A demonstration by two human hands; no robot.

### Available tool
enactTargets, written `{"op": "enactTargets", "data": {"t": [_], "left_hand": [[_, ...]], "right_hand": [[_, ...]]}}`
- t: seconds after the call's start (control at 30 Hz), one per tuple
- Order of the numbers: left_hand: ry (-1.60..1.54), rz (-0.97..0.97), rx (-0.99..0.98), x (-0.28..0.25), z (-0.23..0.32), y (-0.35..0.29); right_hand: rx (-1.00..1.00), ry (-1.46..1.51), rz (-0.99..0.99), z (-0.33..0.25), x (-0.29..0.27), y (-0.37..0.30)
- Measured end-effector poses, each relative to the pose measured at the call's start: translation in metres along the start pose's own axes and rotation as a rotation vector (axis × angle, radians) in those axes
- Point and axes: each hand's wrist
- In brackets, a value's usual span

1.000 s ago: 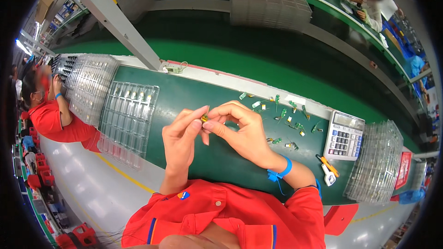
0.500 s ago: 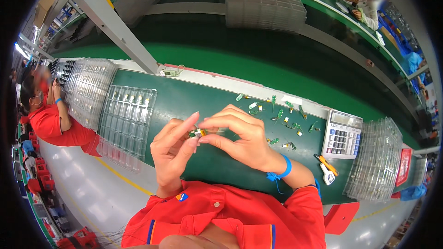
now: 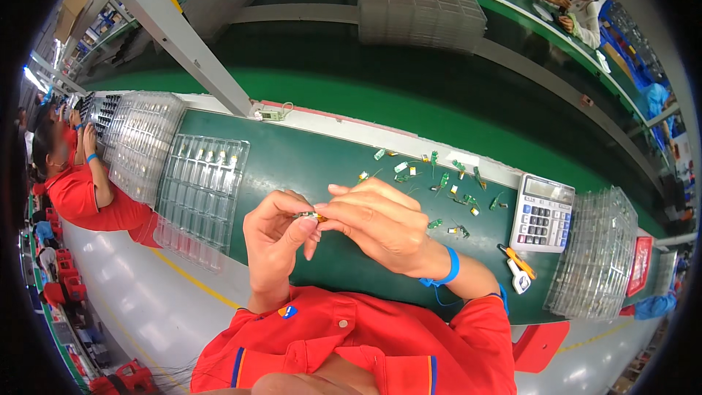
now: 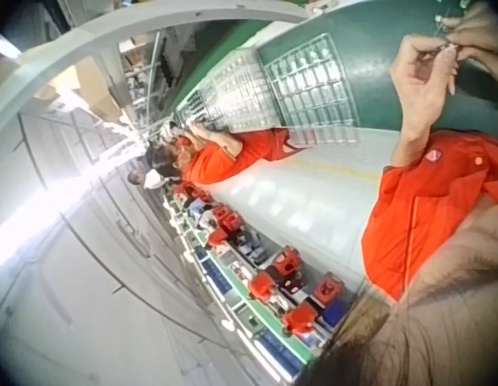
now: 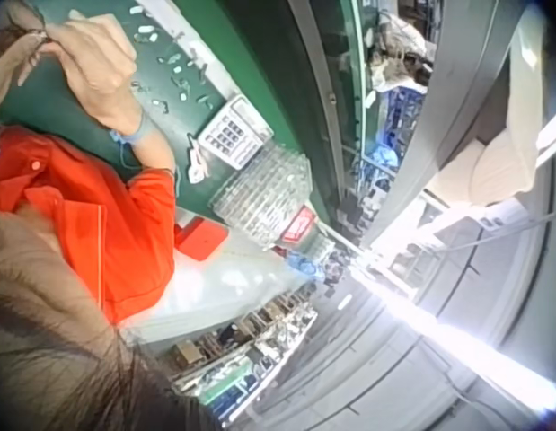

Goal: Assembling small electronic components at a production line workstation.

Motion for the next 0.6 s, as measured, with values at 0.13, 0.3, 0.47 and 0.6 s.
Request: {"op": "enactTargets", "data": {"t": [0.13,0.3,0.47,0.6], "left_hand": [[0.036,0.048,0.003,0.005,0.0016,-0.0021],[0.0,0.021,0.017,0.0038,-0.0024,-0.0013],[-0.041,-0.055,0.108,-0.0013,-0.0053,0.0013],[-0.014,-0.074,0.085,-0.0032,-0.0039,0.0005]], "right_hand": [[-0.015,0.006,0.019,0.0001,0.001,-0.0002],[0.086,0.089,0.013,0.0014,-0.0006,0.0004],[0.185,0.201,-0.025,0.007,-0.0035,0.0002],[0.207,0.242,-0.003,0.0081,-0.0002,-0.0012]]}}
Point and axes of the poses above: each hand's wrist, its own y-axis towards the middle knuckle, its own x-axis out of the palm, z = x × y, and after that the axes turned 5 degrees about -y, right-handed
